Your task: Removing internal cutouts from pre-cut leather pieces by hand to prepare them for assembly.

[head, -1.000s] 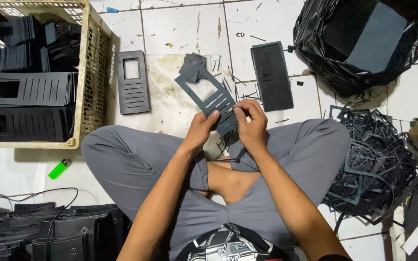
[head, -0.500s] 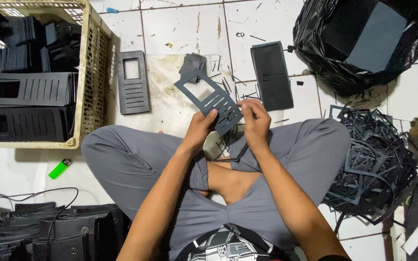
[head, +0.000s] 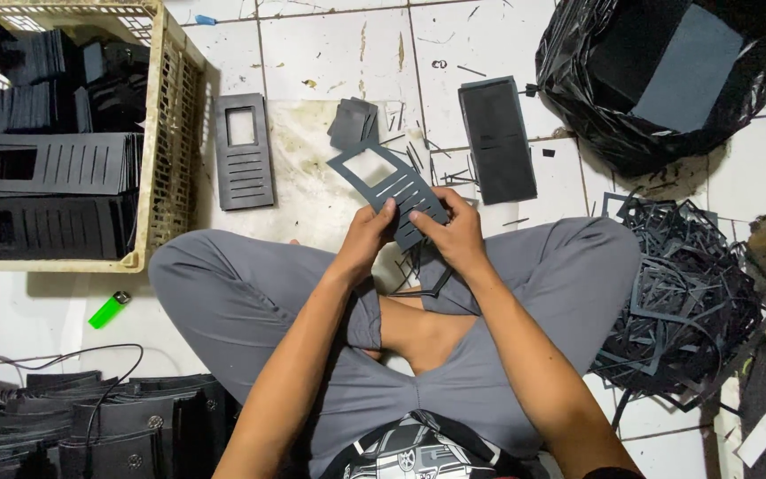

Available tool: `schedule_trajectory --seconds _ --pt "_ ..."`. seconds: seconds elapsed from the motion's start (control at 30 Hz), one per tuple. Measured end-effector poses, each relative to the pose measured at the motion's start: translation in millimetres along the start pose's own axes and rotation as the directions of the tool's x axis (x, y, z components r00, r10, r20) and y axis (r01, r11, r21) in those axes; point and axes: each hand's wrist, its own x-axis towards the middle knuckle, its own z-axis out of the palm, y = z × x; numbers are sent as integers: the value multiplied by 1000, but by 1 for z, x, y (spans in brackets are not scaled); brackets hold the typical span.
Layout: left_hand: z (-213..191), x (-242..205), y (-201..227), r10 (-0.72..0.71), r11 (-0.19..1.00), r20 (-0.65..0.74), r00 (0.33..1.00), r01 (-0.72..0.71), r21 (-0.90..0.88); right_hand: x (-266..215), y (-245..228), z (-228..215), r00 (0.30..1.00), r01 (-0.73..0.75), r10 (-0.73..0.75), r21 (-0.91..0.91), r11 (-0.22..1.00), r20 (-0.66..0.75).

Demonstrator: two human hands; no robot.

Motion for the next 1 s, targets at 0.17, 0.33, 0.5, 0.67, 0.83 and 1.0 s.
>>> schedule_trajectory --seconds 0.17,0.33,0.5,0.67,0.83,1.0 --pt "-4 4 -9 -14 1000 -36 999 14 -18 0 -3 1 1000 15 -13 -65 998 28" --pt "16 -11 23 13 1000 -49 999 -14 -16 1 7 3 999 -30 30 -10 999 16" --pt "-10 10 -19 64 998 -79 995 -63 24 3 -8 -2 984 180 -181 -130 975 4" --pt "-30 24 -61 27 1000 53 998 -27 -2 -15 -48 18 947 225 -174 -171 959 271" --pt "4 -10 -4 -21 986 266 964 -23 164 -14 2 24 930 215 -142 -186 959 340" --pt "7 -10 13 42 871 294 955 -179 457 -1 54 17 988 -132 151 348 928 -28"
